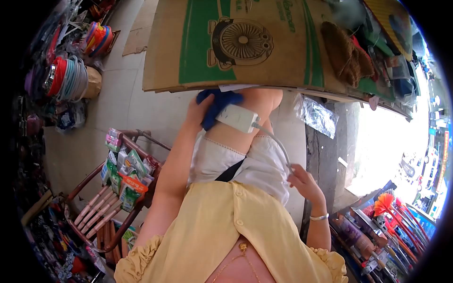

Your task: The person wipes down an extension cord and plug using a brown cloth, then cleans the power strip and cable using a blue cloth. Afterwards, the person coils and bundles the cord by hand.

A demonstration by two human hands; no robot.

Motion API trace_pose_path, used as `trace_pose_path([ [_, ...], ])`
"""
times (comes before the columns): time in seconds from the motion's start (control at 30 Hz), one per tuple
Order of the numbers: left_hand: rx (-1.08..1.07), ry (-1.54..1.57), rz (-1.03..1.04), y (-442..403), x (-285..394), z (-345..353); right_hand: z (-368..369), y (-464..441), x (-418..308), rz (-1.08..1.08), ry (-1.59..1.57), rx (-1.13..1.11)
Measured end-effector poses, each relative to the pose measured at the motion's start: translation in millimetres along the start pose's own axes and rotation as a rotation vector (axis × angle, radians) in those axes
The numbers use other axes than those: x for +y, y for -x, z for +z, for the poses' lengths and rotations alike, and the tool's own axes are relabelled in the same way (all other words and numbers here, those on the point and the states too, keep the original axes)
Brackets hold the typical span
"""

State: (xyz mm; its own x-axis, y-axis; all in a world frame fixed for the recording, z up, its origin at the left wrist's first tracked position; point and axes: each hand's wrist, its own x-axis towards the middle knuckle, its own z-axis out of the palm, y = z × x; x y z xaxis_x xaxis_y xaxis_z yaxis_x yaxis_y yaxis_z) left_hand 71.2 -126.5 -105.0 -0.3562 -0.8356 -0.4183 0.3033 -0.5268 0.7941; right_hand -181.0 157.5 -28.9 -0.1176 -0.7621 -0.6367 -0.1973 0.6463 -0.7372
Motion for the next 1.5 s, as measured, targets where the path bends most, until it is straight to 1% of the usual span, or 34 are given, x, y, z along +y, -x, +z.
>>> trace_pose_path([
  [0.03, 0.003, -0.002, -0.006, 4, 1, -2, 8, -10, -7, 0.000, 0.003, -0.053],
  [0.1, 0.053, 0.074, -0.006, 13, 2, -5, 24, -38, -18, -0.176, 0.001, -0.079],
  [0.13, 0.058, 0.072, -0.012, 19, 2, -6, 33, -50, -33, -0.211, -0.103, -0.072],
  [0.17, 0.112, -0.052, 0.024, 24, 2, -7, 42, -62, -51, -0.246, -0.205, -0.065],
  [0.2, 0.166, -0.176, 0.059, 29, 2, -8, 50, -72, -69, -0.293, -0.235, -0.098],
  [0.23, 0.176, -0.179, 0.054, 33, 1, -7, 57, -81, -86, -0.339, -0.265, -0.134],
  [0.27, 0.202, -0.144, 0.079, 38, -1, -3, 66, -89, -98, -0.333, -0.270, -0.143],
  [0.33, 0.237, -0.117, 0.101, 44, -2, -8, 80, -100, -113, -0.503, 0.543, -0.081],
  [0.37, 0.264, -0.020, 0.096, 44, -2, -13, 84, -100, -114, -0.502, 0.533, -0.089],
  [0.4, 0.291, 0.079, 0.093, 45, -1, -19, 87, -101, -115, -0.465, 0.441, -0.090],
  [0.43, 0.297, 0.076, 0.092, 47, 0, -23, 89, -102, -116, -0.429, 0.352, -0.091],
  [0.5, 0.116, 0.391, -0.008, 53, -2, -31, 91, -100, -114, -0.409, 0.289, -0.109],
  [0.53, 0.112, 0.385, -0.013, 54, -4, -35, 90, -99, -114, -0.396, 0.227, -0.111],
  [0.6, -0.054, 0.737, -0.033, 55, -5, -41, 88, -96, -118, -0.359, 0.234, -0.121],
  [0.63, -0.061, 0.730, -0.040, 57, -2, -42, 87, -95, -119, -0.322, 0.248, -0.139],
  [0.67, -0.061, 0.832, 0.021, 58, 1, -42, 86, -94, -118, -0.321, 0.242, -0.130],
  [0.7, -0.059, 0.934, 0.084, 61, 5, -43, 84, -94, -117, -0.336, 0.193, -0.171],
  [0.73, -0.102, 0.911, 0.113, 64, 5, -47, 83, -94, -116, -0.352, 0.145, -0.215],
  [0.77, -0.103, 0.907, 0.111, 68, 4, -47, 84, -94, -114, -0.352, 0.142, -0.214],
  [0.83, -0.202, 0.869, 0.103, 78, 11, -37, 89, -95, -108, -0.349, -0.005, -0.255],
  [0.87, -0.196, 0.794, 0.104, 83, 11, -29, 92, -96, -106, -0.351, -0.009, -0.257],
  [0.9, -0.194, 0.790, 0.106, 87, 7, -26, 95, -98, -105, -0.316, 0.008, -0.226],
  [0.97, -0.277, 0.703, -0.053, 91, -1, -23, 99, -100, -103, -0.282, 0.024, -0.198],
  [1.03, -0.293, 0.723, -0.084, 94, 9, -14, 100, -100, -101, -0.293, -0.030, -0.200],
  [1.1, -0.195, 0.497, -0.105, 94, 12, -13, 101, -97, -101, -0.318, -0.007, -0.175],
  [1.13, -0.196, 0.491, -0.105, 94, 15, -10, 102, -96, -102, -0.344, 0.023, -0.155],
  [1.17, -0.099, 0.358, -0.048, 94, 18, -7, 103, -94, -106, -0.348, 0.018, -0.156],
  [1.2, -0.001, 0.226, 0.008, 94, 20, -6, 105, -90, -110, -0.382, 0.094, -0.105],
  [1.23, 0.001, 0.221, 0.009, 93, 20, -8, 106, -86, -114, -0.417, 0.170, -0.054],
  [1.3, 0.055, 0.085, 0.075, 92, 18, -12, 109, -82, -116, -0.446, 0.197, -0.020],
  [1.33, 0.057, 0.082, 0.073, 91, 18, -13, 110, -81, -116, -0.473, 0.228, 0.014],
  [1.4, 0.178, 0.095, 0.051, 88, 19, -15, 113, -80, -113, -0.466, 0.252, 0.018],
  [1.47, 0.163, 0.066, 0.042, 84, 16, -22, 114, -81, -110, -0.460, 0.277, 0.024],
  [1.5, 0.150, 0.037, 0.033, 84, 19, -22, 114, -82, -108, -0.479, 0.233, 0.017],
])
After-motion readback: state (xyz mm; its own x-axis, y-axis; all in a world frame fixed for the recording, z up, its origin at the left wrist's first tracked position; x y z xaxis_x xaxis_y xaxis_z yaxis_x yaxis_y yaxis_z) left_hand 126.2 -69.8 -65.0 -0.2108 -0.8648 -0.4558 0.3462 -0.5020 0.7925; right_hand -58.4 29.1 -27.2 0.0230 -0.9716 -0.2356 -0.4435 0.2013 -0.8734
